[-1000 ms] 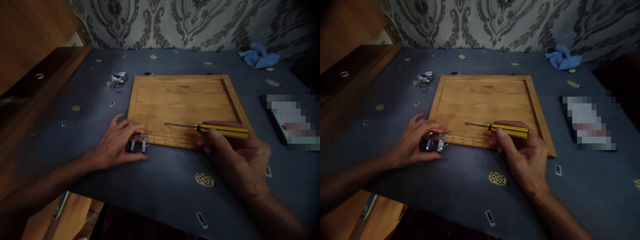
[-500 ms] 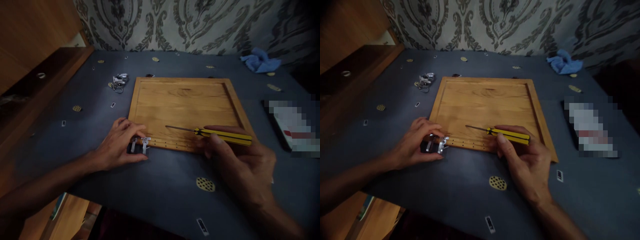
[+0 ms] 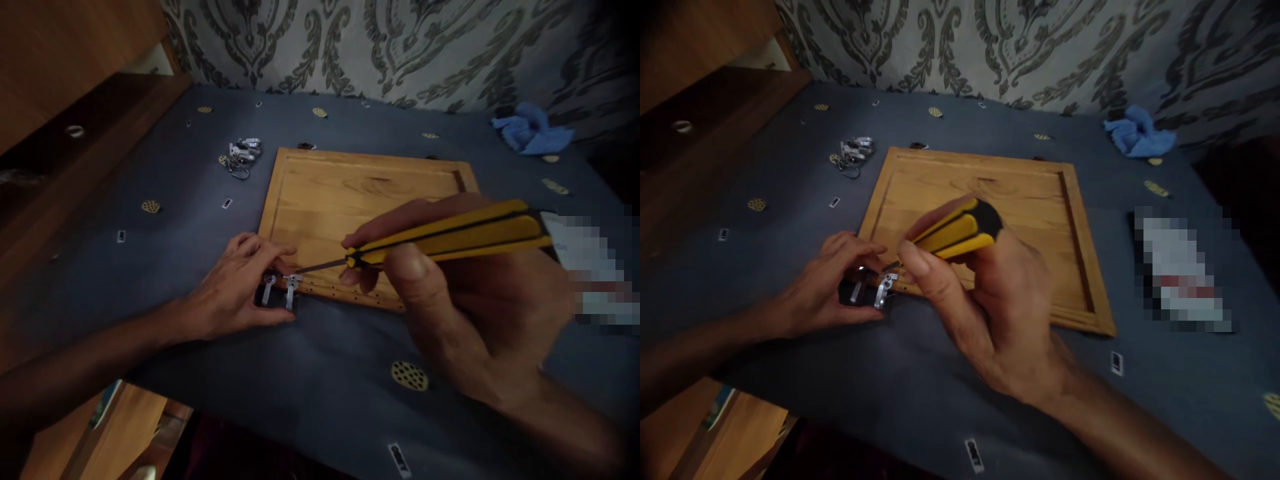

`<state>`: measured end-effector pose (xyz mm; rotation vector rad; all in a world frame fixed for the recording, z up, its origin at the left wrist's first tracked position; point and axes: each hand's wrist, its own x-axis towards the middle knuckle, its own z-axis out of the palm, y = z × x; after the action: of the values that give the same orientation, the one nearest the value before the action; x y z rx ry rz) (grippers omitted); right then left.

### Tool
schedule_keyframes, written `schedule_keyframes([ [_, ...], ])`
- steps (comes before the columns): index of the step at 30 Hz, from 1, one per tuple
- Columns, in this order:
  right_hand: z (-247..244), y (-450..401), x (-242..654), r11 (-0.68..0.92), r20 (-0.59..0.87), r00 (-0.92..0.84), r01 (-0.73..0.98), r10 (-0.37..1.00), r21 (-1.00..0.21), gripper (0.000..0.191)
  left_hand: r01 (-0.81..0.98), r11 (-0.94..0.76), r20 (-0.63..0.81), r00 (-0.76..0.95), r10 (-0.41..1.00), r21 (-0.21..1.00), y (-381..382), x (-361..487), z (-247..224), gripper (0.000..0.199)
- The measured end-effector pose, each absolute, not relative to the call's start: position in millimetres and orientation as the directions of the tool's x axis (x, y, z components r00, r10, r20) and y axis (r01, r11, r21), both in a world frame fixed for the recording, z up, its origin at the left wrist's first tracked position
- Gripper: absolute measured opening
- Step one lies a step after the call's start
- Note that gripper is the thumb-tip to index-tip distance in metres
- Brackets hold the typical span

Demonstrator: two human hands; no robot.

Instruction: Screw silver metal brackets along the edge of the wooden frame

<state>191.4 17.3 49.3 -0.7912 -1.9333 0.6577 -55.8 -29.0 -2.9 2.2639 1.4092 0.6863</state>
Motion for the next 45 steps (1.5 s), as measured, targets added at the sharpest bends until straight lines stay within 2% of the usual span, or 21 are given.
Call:
schedule_keyframes([
  [4,47.5,24.7,178.9,0.599,0.485,-0.389,0.263,0.783,-0.757,0.011,0.711,-0.363,0.134,0.358,0.924,0.602,-28.4,-55.3,-0.6,0.071],
  [8,41.7,25.8,181.9,0.583,0.440,-0.431,0.290,0.788,-0.759,0.011,0.690,-0.391,0.164,0.373,0.913,0.609,-28.1,-55.4,-5.9,0.075],
  [11,38.7,27.4,185.2,0.591,0.464,-0.409,0.275,0.786,-0.758,0.010,0.687,-0.403,0.189,0.367,0.911,0.605,-28.8,-55.5,-8.5,0.077],
  [14,35.8,30.7,185.4,0.640,0.512,-0.443,0.209,0.736,-0.739,0.009,0.694,-0.394,0.154,0.383,0.911,0.603,-29.1,-55.5,-5.6,0.074],
  [20,31.8,32.6,184.1,0.638,0.505,-0.468,0.178,0.725,-0.750,0.011,0.690,-0.395,0.160,0.381,0.911,0.606,-28.3,-55.3,-0.6,0.074],
  [26,29.4,32.5,183.0,0.694,0.548,-0.500,0.164,0.671,-0.701,0.016,0.694,-0.395,0.166,0.375,0.912,0.603,-28.4,-55.3,-5.1,0.073],
  [31,35.3,32.1,175.2,0.757,0.589,-0.551,0.126,0.591,-0.641,0.008,0.689,-0.438,0.232,0.377,0.897,0.577,-28.6,-54.3,-9.5,0.071],
  [34,43.6,33.3,166.3,0.692,0.507,-0.596,0.118,0.623,-0.712,0.014,0.698,-0.459,0.232,0.400,0.887,0.550,-28.9,-54.6,-9.0,0.069],
  [40,55.3,40.6,162.4,0.391,0.283,-0.587,0.064,0.759,-0.918,0.023,0.715,-0.429,0.244,0.354,0.903,0.552,-28.2,-54.5,-9.9,0.069],
  [45,57.9,45.5,176.5,0.301,0.206,-0.661,0.032,0.722,-0.953,0.013,0.700,-0.415,0.208,0.366,0.907,0.581,-27.6,-53.8,-9.6,0.065],
])
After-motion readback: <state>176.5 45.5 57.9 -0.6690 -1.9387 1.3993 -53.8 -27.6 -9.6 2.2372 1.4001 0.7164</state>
